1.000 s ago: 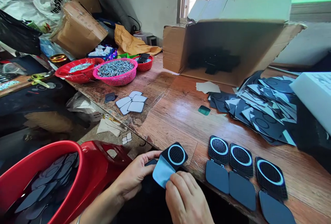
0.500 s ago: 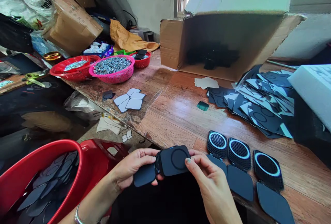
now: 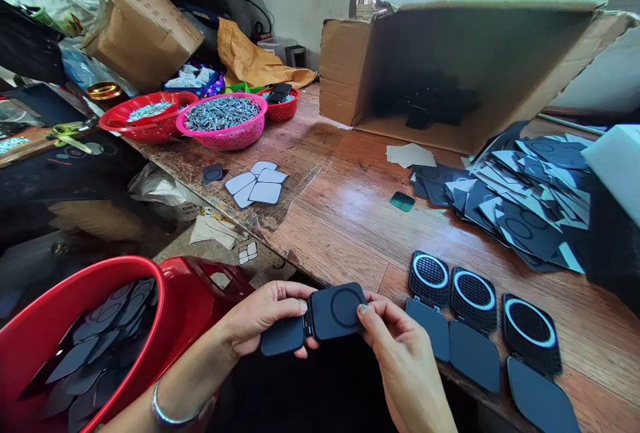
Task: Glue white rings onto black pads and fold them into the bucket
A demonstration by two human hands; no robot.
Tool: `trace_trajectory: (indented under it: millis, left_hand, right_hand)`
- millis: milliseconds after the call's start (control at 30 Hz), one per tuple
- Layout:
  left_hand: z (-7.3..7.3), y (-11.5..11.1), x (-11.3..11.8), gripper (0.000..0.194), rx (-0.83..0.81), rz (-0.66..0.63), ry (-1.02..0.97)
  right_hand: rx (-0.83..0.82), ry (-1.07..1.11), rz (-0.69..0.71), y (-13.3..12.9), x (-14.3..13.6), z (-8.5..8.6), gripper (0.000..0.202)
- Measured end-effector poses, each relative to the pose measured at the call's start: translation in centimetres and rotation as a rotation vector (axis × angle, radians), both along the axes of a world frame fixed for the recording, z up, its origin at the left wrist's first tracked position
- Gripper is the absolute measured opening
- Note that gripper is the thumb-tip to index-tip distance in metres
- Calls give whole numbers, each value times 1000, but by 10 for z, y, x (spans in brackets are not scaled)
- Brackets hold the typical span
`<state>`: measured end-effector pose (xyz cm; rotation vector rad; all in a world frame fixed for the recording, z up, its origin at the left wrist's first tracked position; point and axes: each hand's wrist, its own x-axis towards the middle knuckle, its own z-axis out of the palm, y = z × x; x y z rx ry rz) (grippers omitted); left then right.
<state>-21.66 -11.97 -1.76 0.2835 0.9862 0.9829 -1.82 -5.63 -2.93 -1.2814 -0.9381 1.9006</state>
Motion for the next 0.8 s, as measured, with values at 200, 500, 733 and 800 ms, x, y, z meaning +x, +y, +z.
trace_trajectory:
  millis: [200,500,733,800]
  left_hand:
    - [-1,-1,-1,32,-2,-8,1]
    - [1,-1,-2,34,-14,-4,28]
    - [2,-3,-4,44,-42,-49,131]
    - [-2,-1,-7,48,-89,-53,146]
  right_hand:
    - [39,-21,28,-1,-2,-1,29]
    - [25,-69,13,0,-6,0,33]
    - [111,-3,-10,-4,-16,18,35]
    - [117,0,-39,-3,-16,20,32]
